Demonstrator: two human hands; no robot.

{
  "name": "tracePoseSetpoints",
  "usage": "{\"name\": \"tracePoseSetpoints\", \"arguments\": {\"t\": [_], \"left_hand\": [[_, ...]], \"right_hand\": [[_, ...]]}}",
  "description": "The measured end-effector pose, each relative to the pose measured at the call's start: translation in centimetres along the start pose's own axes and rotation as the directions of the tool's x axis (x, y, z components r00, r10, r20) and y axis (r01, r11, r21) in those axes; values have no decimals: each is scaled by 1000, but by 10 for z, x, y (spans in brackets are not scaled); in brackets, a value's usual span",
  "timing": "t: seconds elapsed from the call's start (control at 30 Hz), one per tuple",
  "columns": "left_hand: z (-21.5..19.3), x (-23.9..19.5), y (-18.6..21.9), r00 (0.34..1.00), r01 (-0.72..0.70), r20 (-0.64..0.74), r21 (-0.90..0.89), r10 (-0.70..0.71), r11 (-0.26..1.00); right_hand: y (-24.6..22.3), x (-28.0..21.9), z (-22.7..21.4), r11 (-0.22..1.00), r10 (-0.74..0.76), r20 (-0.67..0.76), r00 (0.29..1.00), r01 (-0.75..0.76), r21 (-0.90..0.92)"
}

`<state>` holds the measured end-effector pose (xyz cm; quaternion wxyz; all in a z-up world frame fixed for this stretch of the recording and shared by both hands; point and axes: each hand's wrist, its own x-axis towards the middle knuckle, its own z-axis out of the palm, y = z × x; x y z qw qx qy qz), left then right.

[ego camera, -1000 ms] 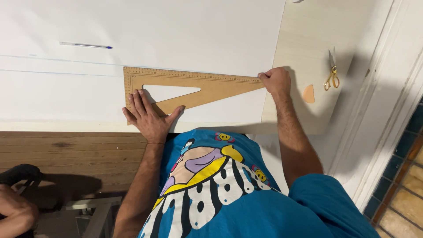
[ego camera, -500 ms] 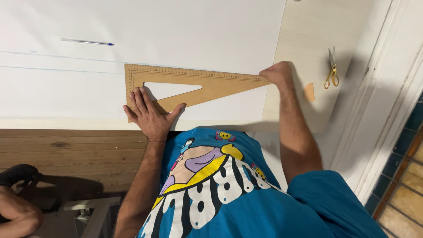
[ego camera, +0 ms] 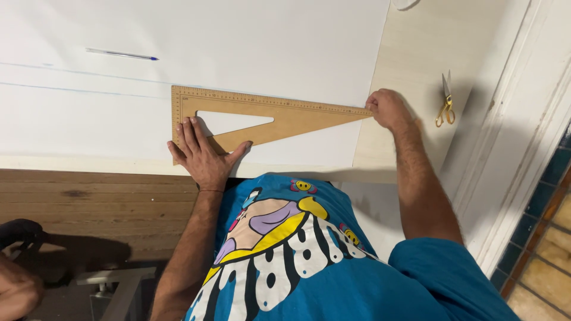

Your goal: Marking parallel lines on a large sheet of material using a triangle ruler and a pen.

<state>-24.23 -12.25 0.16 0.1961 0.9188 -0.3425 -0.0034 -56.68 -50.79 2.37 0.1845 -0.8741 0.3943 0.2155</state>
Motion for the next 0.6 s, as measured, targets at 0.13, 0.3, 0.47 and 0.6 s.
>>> {"name": "tracePoseSetpoints", "arguments": {"t": [0.13, 0.3, 0.47, 0.6], "left_hand": [[-2, -1, 1, 1000, 5, -14, 1, -5, 1000], [4, -2, -1, 1000, -2, -27, 1, 2, 1000], [1, -3, 0, 1000, 0, -29, 6, 0, 1000], [0, -1, 1, 999, 2, -38, 13, -2, 1000]], "right_hand": [[8, -3, 17, 987, -140, -47, 989, 135, -89], [8, 5, 49, 958, -271, -155, 950, 249, -145], [-57, 23, 43, 940, -333, -76, 940, 325, -101], [-112, 59, 55, 888, -453, -62, 889, 443, -125]]}}
